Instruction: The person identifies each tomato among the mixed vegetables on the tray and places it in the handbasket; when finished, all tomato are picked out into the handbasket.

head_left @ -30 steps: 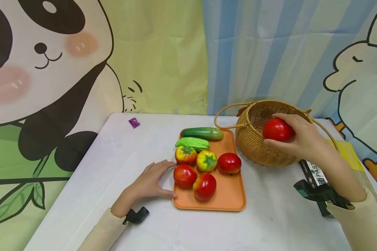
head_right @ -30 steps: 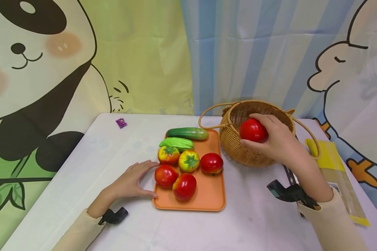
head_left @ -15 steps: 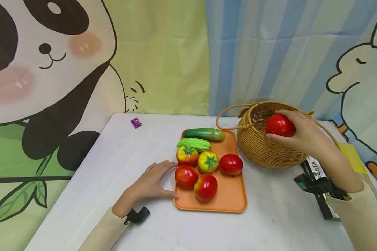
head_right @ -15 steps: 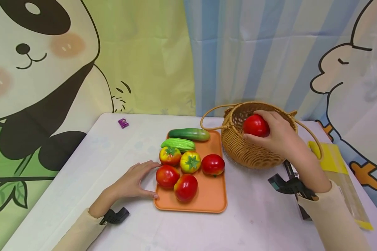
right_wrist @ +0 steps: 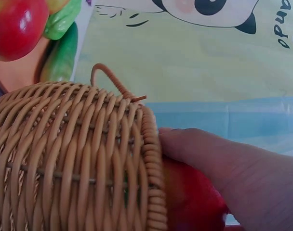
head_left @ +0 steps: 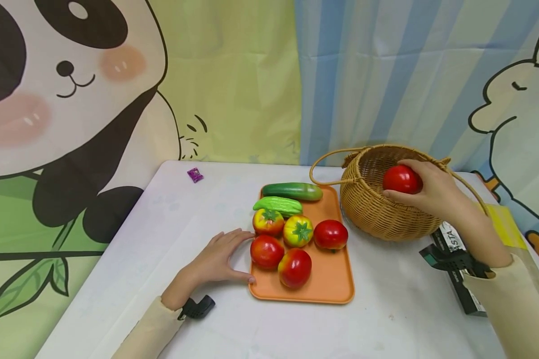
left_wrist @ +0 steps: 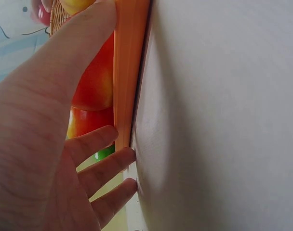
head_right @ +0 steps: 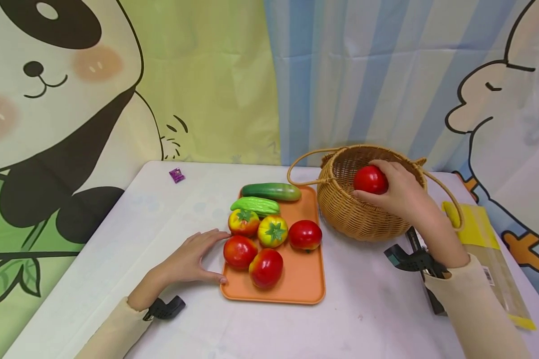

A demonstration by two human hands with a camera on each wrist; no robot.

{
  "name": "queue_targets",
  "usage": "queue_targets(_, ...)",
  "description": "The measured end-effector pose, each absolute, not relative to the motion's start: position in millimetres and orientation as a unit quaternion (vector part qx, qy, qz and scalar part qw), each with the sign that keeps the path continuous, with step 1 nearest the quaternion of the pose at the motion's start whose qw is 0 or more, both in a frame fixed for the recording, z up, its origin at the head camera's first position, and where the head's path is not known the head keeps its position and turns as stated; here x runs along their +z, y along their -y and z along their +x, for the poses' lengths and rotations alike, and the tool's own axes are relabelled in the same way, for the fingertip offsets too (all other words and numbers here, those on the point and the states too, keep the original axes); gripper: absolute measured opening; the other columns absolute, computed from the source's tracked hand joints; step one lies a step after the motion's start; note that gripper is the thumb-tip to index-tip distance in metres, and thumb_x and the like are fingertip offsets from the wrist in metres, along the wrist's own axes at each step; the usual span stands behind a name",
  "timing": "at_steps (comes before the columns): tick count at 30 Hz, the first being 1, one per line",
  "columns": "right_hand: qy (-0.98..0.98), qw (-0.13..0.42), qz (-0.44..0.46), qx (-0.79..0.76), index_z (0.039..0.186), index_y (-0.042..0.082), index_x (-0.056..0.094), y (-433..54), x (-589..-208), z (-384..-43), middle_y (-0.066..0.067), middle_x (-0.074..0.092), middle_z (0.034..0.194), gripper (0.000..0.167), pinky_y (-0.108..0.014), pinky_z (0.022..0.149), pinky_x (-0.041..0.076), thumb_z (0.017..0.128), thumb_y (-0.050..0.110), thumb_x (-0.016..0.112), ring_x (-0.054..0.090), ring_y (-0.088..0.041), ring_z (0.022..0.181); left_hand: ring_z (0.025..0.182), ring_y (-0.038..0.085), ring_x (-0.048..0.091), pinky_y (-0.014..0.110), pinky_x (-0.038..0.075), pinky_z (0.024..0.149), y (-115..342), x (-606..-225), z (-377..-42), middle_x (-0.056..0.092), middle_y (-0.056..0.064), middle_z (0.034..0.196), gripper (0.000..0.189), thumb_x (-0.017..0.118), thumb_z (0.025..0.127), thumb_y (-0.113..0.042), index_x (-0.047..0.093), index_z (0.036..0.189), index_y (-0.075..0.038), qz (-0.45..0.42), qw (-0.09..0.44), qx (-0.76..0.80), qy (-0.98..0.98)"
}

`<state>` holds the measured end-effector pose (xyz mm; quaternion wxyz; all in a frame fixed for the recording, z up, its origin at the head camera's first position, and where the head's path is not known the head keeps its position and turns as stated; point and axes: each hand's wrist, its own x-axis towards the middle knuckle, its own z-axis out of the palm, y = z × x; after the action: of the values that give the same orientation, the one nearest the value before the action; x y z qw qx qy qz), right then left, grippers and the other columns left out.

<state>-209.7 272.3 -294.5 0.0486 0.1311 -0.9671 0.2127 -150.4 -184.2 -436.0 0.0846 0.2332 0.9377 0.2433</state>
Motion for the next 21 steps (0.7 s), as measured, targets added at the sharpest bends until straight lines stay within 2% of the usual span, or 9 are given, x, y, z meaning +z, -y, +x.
queue_targets(21,0.963,0.046,0.146,0.221,0.137,-0.006,0.042,-281,-313,-223,-0.036,0.047,0.129,0.074,-0.071,0.085,0.043,0.085,0.035,0.075,0.047,-0.053,0.111,0.144,0.027,0.029,0.059,0.012,0.118,183,-434,-150,0.042,0.001,0.151,0.098,0.077,0.065,-0.069,0.044,0.146,-0.023,0.230,0.093,0.246,-0.937)
